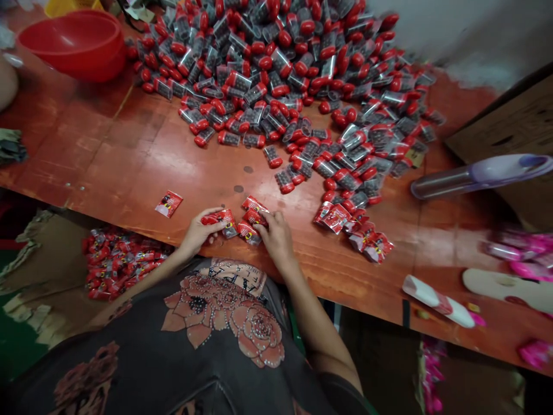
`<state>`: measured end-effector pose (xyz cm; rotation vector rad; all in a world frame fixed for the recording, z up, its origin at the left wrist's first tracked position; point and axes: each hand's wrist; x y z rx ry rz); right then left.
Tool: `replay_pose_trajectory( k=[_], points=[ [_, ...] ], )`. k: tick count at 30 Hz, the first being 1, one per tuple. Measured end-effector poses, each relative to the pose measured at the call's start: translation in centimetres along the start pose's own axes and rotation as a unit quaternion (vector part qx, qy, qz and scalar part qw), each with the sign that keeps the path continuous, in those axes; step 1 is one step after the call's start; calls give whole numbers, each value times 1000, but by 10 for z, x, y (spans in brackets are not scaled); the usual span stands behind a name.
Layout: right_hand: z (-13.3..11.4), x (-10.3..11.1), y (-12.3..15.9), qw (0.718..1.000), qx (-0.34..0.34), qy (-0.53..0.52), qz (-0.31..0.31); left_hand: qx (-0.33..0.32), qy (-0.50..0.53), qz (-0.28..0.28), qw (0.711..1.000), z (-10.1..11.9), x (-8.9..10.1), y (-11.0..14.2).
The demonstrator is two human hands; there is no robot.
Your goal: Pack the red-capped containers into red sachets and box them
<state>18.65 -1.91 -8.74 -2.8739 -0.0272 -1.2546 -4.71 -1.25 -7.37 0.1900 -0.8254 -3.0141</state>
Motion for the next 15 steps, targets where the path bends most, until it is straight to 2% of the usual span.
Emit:
replay_pose_trajectory(
  k=[3,5,6,8,10,12,15],
  points=[
    [-4,-2,3,985,-95,-143,32,-114,-65,44,990,9,1,-5],
    [-13,-1,5,953,-143,-266,29,-184,-61,76,978,21,-5,-3],
    [-18,1,5,935,-158,-318,14,-195,-43,65,978,27,-11,-2],
    [-30,3,6,907,-165,-385,-30,-150,8,-9,989,40,-26,2],
    [-41,4,7,896,-156,-412,-60,-82,62,-65,993,48,-41,4],
    [-47,4,8,895,-140,-416,-79,-41,115,-68,990,52,-51,4],
    [-49,2,11,899,-125,-413,-78,-19,157,-52,986,54,-54,1]
  ],
)
Point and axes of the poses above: each hand's wrist, its own y-axis away from the middle knuckle, its own x-axis out of the back of the hand, z = x × y, and after that the axes turned 7 degrees about y, right-handed
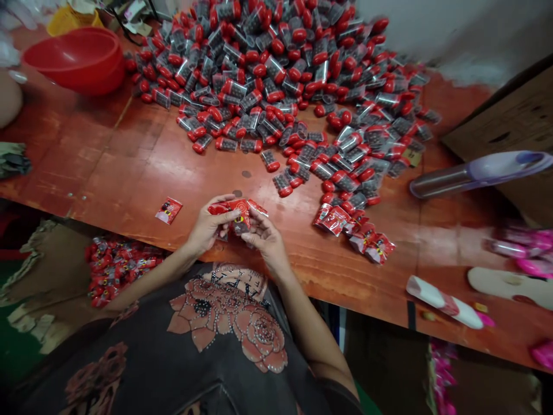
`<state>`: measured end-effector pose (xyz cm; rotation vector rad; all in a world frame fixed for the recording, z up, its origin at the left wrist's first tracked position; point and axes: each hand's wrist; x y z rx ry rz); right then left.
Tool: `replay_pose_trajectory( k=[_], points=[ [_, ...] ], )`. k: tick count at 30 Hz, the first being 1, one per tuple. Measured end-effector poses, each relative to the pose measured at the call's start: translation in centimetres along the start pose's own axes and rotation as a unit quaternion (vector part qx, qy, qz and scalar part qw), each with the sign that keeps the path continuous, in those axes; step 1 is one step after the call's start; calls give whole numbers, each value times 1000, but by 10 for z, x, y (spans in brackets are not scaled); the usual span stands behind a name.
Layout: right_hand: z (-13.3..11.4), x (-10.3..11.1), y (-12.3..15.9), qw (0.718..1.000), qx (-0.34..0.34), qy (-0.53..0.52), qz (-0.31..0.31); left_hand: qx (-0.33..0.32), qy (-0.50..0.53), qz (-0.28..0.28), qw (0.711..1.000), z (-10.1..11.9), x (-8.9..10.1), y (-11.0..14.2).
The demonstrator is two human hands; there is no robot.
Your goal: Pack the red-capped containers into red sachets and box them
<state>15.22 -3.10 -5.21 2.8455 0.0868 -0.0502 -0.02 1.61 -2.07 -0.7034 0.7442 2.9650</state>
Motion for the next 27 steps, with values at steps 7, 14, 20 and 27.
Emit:
replay_pose_trajectory(
  k=[7,14,20,27],
  points=[
    [11,-5,4,996,54,24,67,11,10,8,1000,1,3,3],
    [12,-10,3,993,67,40,87,8,10,24,1000,-8,2,3],
    [21,14,-3,993,38,76,85,12,98,42,994,-3,17,-3],
    [0,8,-3,957,115,241,110,57,208,19,976,12,21,-10]
  ],
)
Point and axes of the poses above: each hand's wrist, its own y-axis away from the middle knuckle, its own x-axis out of the back of the hand, z = x × y, and after that the axes turned 7 degrees about y, right-handed
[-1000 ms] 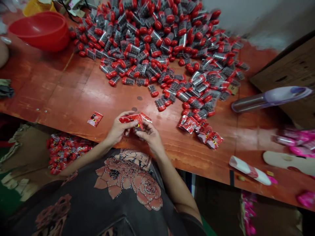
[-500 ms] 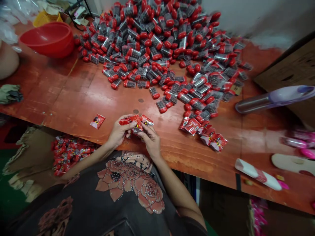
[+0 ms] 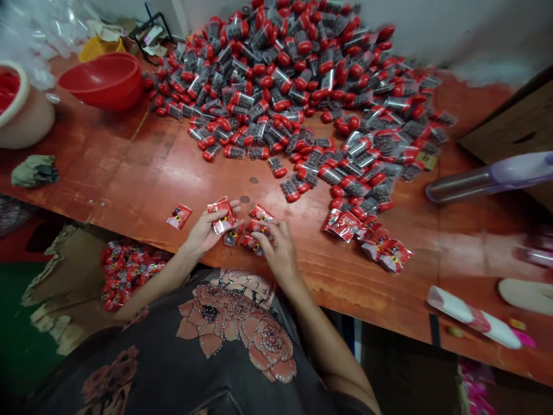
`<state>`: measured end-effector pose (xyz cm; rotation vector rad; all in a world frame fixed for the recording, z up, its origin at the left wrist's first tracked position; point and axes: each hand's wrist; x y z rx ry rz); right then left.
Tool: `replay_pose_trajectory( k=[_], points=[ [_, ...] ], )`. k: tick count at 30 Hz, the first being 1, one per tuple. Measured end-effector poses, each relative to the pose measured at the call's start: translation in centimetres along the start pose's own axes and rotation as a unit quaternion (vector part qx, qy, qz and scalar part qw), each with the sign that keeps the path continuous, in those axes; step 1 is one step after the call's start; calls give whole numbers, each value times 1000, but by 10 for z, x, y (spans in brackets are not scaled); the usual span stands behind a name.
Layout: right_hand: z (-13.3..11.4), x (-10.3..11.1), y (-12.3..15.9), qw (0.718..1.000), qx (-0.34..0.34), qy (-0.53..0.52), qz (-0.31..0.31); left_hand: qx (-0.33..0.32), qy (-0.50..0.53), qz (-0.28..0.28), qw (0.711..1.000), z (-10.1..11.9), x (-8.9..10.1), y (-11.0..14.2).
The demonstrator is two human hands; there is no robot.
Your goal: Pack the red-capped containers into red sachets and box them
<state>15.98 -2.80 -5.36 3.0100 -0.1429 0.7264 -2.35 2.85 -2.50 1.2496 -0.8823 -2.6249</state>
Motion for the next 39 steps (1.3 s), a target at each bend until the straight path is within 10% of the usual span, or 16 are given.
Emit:
replay_pose_trajectory(
  k=[6,21,31,36,39],
  points=[
    [-22,-28,-22,996,10,-79,-31,-23,-6,-23,999,-27,-15,-9],
    [-2,9,-68,993,77,64,-61,-38,-24,5,999,-36,-20,-31],
    [61,67,-141,896,241,355,-114,14,59,75,995,-13,-19,-27],
    [67,62,-131,876,282,362,-148,50,86,71,993,-5,-24,-19],
    [49,50,-107,921,222,294,-126,51,91,69,992,-4,-23,-18]
  ],
)
Point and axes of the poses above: each hand's wrist, its own y-axis away from the middle knuckle, its own x-axis out of the back of the hand, z = x × y, and after that the axes turned 7 degrees about y, right-handed
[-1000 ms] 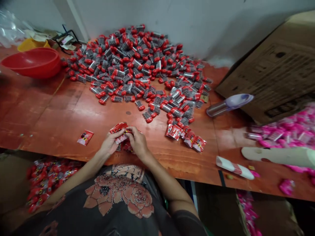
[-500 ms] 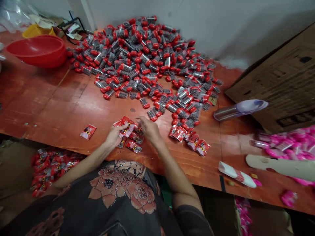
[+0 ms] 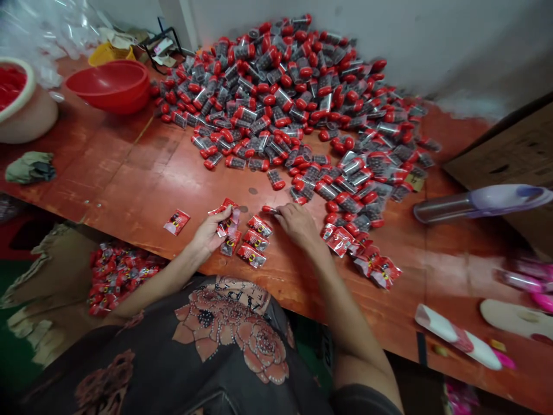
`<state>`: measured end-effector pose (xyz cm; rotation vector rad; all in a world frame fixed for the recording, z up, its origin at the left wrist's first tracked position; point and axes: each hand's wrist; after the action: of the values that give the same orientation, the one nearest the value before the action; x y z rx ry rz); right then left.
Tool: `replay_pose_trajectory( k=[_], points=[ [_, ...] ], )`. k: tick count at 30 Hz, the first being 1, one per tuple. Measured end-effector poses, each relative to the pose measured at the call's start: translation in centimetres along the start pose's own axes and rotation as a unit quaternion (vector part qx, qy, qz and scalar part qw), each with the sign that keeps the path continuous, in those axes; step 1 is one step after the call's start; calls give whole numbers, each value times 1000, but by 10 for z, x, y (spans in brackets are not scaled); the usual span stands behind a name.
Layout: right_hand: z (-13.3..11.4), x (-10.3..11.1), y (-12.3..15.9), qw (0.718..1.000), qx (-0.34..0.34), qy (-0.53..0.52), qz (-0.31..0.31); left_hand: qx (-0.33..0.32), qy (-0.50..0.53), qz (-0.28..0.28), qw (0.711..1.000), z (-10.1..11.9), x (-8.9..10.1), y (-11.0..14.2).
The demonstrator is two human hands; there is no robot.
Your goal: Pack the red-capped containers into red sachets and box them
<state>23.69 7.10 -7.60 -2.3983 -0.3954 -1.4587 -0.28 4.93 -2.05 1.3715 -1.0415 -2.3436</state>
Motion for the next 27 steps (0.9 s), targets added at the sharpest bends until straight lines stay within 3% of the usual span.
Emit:
replay_pose_trajectory(
  k=[3,5,9,16,27],
  points=[
    [-48,2,17,971,-100,-191,99,-35,-5,9,999,-1,3,-1],
    [-79,3,27,940,-131,-295,112,-63,-12,14,998,-3,4,-2],
    [-116,-2,34,910,-171,-352,136,-98,-22,5,995,-9,5,-3],
    [-123,-9,34,906,-171,-361,143,-178,-59,-21,982,-11,5,3],
    [-117,16,29,898,-166,-400,71,-242,-116,-81,960,-9,4,16]
  ],
)
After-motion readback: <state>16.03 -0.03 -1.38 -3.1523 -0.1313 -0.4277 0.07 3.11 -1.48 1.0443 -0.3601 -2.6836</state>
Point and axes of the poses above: each hand's wrist, its own y-axis away from the middle knuckle, its own x-axis out of the back of the hand, z = x × y, and after that the axes turned 7 degrees about y, right-handed
